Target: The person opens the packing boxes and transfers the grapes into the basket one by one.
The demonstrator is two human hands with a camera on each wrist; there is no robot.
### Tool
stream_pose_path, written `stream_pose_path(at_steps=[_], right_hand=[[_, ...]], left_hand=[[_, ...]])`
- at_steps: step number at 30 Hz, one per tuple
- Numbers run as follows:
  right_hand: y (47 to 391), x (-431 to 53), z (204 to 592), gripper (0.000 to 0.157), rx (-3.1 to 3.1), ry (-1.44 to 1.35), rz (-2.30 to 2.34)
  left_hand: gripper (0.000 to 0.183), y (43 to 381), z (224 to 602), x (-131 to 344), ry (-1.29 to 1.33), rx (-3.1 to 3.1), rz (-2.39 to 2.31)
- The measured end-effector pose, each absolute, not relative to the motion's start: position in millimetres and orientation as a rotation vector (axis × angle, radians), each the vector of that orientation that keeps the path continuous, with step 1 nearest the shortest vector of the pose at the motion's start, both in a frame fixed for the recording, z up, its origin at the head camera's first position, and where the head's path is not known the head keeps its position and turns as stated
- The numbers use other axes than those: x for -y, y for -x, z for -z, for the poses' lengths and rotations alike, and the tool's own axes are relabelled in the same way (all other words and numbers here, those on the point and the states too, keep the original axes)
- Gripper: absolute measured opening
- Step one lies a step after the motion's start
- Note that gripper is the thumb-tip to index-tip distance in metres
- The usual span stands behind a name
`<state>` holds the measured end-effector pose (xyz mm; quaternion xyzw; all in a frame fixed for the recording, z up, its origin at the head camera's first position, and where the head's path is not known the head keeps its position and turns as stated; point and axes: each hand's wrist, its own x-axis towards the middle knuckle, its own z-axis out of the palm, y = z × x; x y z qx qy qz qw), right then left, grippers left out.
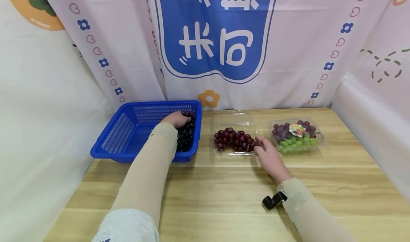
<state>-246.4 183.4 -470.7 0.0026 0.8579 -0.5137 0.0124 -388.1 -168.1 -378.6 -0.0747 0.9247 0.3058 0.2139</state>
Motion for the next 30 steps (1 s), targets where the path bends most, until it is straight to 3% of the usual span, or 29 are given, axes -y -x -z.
stream_pose_path(at_steps=[17,30], right_hand=[[249,-183,475,0.058,-2.673,0.016,1.615],[249,-188,475,0.058,-2.683,-0.001,1.606]], left_hand=[[0.075,388,348,166,0.038,-2.698,-0.506],[0.061,361,294,84,-0.447,-2.979,-0.201]])
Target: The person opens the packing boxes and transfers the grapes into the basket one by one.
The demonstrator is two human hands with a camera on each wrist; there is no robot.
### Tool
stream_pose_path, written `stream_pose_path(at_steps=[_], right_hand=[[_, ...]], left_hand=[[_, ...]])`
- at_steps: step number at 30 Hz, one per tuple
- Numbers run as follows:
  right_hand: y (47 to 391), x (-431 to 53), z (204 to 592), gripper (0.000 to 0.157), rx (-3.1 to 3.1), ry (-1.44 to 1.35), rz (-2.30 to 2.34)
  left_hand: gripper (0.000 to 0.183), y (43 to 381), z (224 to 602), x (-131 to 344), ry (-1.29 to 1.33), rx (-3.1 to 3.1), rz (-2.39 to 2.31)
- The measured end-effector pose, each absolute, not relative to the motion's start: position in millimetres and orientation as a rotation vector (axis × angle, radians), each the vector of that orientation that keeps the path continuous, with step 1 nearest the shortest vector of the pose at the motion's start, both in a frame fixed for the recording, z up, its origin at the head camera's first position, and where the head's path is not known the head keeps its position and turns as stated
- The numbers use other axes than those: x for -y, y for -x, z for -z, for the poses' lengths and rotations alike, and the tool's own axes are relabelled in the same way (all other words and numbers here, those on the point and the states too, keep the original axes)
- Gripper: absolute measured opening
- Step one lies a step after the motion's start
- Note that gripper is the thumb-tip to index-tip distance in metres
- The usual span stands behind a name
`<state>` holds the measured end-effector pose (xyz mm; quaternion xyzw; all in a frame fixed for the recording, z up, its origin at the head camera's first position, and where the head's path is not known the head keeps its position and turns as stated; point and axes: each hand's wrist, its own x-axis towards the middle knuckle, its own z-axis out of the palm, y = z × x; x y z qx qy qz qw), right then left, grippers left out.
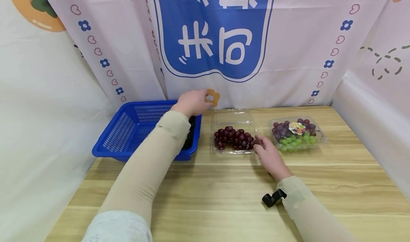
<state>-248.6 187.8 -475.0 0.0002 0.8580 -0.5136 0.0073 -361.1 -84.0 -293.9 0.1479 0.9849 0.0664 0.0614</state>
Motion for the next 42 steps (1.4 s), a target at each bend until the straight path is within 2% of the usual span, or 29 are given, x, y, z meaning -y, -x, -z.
stream_pose_path(at_steps=[8,16,23,35,42], right_hand=[[247,-187,473,0.058,-2.691,0.028,1.608],[247,-187,471,0.057,-2.708,0.039,1.588],[248,-187,470,0.056,-2.708,0.032,1.579],[249,-189,475,0.056,-2.705,0.041,1.606],[248,-188,472,0.057,-2.679,0.033,1.607]], left_hand=[[0.06,328,291,29,-0.884,-2.877,0.007],[0.059,316,327,-9,-1.134,-2.791,0.204],[0.057,313,350,-24,-1.195,-2.779,0.244],[0.054,316,377,-27,-1.141,-2.736,0.291],[0.066,321,388,-26,-1.097,-2.702,0.228]])
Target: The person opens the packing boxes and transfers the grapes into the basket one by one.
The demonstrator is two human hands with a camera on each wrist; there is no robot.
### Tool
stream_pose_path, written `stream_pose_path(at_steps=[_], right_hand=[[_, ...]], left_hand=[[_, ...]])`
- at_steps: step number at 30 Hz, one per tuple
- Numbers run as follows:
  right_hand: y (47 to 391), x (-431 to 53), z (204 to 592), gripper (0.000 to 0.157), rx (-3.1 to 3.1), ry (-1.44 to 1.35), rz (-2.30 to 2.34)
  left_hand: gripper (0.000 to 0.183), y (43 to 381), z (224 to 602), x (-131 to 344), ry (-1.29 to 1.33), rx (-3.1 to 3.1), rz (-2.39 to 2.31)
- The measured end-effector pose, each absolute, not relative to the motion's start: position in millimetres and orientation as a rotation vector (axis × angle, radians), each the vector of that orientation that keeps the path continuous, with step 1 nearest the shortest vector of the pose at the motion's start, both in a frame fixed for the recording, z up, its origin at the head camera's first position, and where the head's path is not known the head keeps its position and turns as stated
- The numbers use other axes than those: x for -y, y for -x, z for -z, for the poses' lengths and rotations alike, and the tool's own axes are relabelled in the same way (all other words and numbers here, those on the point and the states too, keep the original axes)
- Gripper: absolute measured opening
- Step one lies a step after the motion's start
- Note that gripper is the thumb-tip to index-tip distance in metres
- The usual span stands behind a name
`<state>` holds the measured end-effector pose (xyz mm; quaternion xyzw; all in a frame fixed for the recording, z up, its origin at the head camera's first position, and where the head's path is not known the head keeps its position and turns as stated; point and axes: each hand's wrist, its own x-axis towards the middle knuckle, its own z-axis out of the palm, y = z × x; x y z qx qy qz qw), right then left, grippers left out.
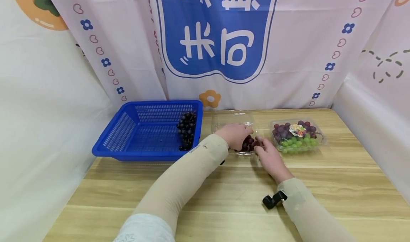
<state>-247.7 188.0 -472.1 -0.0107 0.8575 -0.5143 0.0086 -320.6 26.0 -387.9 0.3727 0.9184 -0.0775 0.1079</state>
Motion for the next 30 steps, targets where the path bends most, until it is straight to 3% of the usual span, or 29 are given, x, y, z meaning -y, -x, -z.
stream_pose_path(at_steps=[8,18,27,30], right_hand=[[248,-189,473,0.058,-2.676,0.03,1.603],[248,-189,472,0.059,-2.659,0.034,1.613],[248,-190,473,0.058,-2.665,0.038,1.601],[248,-189,474,0.057,-2.665,0.037,1.605]], left_hand=[[0.064,321,394,-30,-1.099,-2.708,0.32],[0.043,322,400,-31,-1.158,-2.744,0.344],[0.05,328,405,-34,-1.053,-2.737,0.261],[0.036,331,407,-36,-1.013,-2.726,0.264]])
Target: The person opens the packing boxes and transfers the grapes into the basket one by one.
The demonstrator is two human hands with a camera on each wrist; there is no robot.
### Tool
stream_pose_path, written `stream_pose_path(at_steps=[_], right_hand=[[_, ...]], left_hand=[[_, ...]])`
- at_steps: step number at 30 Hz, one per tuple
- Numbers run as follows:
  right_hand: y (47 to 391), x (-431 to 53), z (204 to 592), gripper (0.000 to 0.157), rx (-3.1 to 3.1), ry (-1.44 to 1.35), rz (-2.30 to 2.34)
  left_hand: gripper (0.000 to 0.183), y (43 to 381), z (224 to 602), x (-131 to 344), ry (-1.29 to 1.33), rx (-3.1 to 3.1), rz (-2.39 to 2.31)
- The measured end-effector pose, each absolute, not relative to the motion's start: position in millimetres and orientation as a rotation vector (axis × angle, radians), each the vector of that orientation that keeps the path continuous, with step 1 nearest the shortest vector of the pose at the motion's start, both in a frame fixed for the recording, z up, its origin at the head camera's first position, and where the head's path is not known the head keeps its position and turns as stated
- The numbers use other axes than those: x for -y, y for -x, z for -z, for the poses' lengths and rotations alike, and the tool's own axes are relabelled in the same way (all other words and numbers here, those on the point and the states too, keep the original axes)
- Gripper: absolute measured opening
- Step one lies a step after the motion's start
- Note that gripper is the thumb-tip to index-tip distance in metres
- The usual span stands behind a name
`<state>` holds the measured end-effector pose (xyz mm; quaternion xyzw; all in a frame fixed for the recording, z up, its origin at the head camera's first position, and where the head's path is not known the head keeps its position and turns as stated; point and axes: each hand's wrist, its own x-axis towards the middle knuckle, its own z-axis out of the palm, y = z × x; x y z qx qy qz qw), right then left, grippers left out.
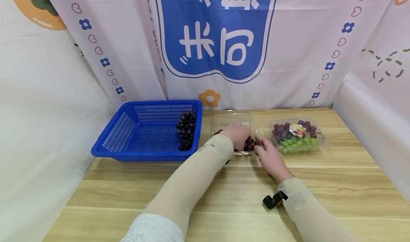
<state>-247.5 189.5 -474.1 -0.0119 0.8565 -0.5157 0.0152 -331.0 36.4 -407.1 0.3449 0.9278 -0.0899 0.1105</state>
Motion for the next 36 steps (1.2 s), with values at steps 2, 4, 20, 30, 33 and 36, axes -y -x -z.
stream_pose_path(at_steps=[2,4,20,30,33,36], right_hand=[[248,-189,474,0.057,-2.665,0.039,1.609],[248,-189,474,0.056,-2.667,0.035,1.608],[249,-190,475,0.056,-2.67,0.018,1.616],[247,-190,473,0.062,-2.669,0.029,1.589],[247,-190,474,0.061,-2.669,0.042,1.589],[247,-190,474,0.059,-2.671,0.065,1.605]], left_hand=[[0.023,333,408,-37,-1.009,-2.725,0.261],[0.016,334,410,-37,-1.021,-2.728,0.253],[0.036,334,406,-20,-1.2,-2.779,0.035],[0.043,332,388,-13,-1.01,-2.793,-0.318],[0.048,331,377,-10,-0.973,-2.774,-0.581],[0.051,327,367,-6,-0.931,-2.721,-0.869]])
